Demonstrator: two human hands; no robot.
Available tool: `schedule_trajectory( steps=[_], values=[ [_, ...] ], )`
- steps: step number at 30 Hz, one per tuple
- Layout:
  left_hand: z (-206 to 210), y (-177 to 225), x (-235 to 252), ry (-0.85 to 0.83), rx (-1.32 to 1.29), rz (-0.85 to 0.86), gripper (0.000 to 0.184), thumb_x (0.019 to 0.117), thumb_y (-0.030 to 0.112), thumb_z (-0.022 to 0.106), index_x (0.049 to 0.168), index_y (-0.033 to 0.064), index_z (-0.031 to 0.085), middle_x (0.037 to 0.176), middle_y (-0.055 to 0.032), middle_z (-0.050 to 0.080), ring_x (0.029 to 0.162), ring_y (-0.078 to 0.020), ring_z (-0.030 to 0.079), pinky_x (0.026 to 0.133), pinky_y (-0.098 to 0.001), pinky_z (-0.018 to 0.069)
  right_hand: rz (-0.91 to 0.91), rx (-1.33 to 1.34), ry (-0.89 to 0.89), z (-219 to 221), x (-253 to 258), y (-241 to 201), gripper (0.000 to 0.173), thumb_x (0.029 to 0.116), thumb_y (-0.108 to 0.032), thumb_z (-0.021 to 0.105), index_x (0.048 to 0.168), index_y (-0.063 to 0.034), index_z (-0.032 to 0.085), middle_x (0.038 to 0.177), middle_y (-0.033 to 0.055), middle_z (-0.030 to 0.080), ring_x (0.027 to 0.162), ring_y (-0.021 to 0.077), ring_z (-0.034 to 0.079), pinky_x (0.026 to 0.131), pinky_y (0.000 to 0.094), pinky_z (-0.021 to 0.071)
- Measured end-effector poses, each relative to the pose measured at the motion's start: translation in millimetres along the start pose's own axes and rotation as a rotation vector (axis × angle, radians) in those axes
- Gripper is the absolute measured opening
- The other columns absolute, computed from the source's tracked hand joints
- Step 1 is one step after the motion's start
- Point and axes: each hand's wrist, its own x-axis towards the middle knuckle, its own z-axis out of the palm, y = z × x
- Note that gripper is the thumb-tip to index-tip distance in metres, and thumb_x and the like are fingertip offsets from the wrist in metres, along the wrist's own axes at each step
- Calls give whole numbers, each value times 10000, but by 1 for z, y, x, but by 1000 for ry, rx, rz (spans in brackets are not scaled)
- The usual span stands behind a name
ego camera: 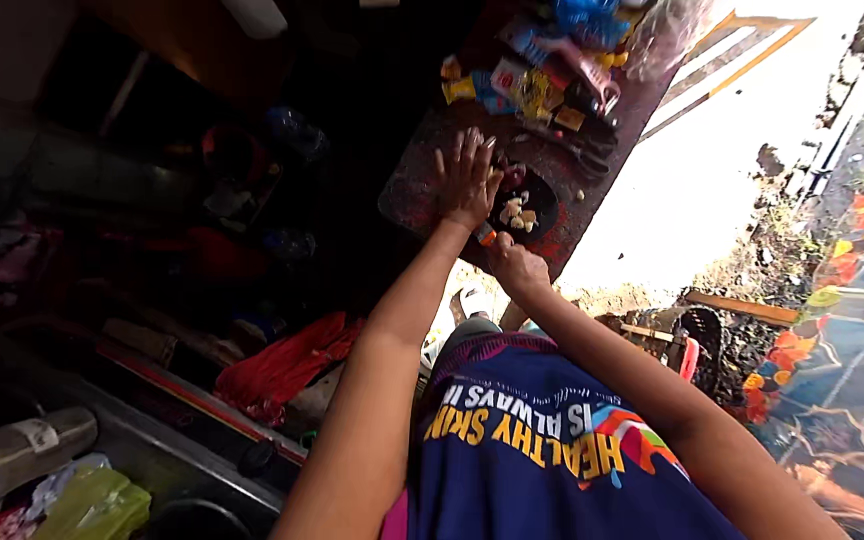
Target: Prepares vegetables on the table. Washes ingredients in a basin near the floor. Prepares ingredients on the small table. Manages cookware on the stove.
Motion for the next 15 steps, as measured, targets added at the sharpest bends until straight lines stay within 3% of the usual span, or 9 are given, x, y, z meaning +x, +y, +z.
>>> schedule_trajectory(
  steps=[3,6,8,11,13,15],
  values=[
    [-15,7,7,40,-46,-11,550,1037,426,475,1505,140,510,1594,-203,411,1512,-469,278,1162,-758,100,-5,-11,19,0,-3,-1,425,1109,-389,426,1387,-79,513,1121,255,699,1007,463,712,776,621,564],
    [-78,38,43,310,-126,20,579,1056,474,389,1445,77,554,1528,-268,469,1464,-522,334,1115,-794,113,3,8,1,-6,-2,-2,377,1109,-280,436,1419,-74,494,1141,267,689,1029,479,697,796,635,557],
    [-92,45,42,397,-120,53,580,1060,509,339,1390,101,588,1488,-262,516,1439,-521,369,1095,-774,152,2,-7,-21,-2,-3,0,379,1101,-244,430,1438,-78,478,1146,270,688,1033,482,698,790,635,558],
    [-21,15,3,262,-66,-7,565,1036,447,461,1478,108,553,1544,-245,469,1461,-522,346,1140,-761,183,-5,6,-3,1,-3,1,446,1111,-383,421,1424,-76,501,1168,275,678,1020,482,699,792,629,559],
    [-3,2,10,86,-47,-31,615,1045,444,435,1522,58,470,1582,-241,412,1491,-499,303,1177,-742,144,-25,51,41,-5,6,1,457,1107,-381,439,1419,-54,505,1163,284,677,1024,492,692,807,646,552],
    [1,4,-11,38,-36,-11,552,1048,444,412,1479,123,541,1558,-195,468,1478,-465,352,1168,-731,168,-46,25,32,7,-4,7,433,1107,-369,428,1386,-52,523,1109,270,701,1009,479,707,785,642,556]
  ],
)
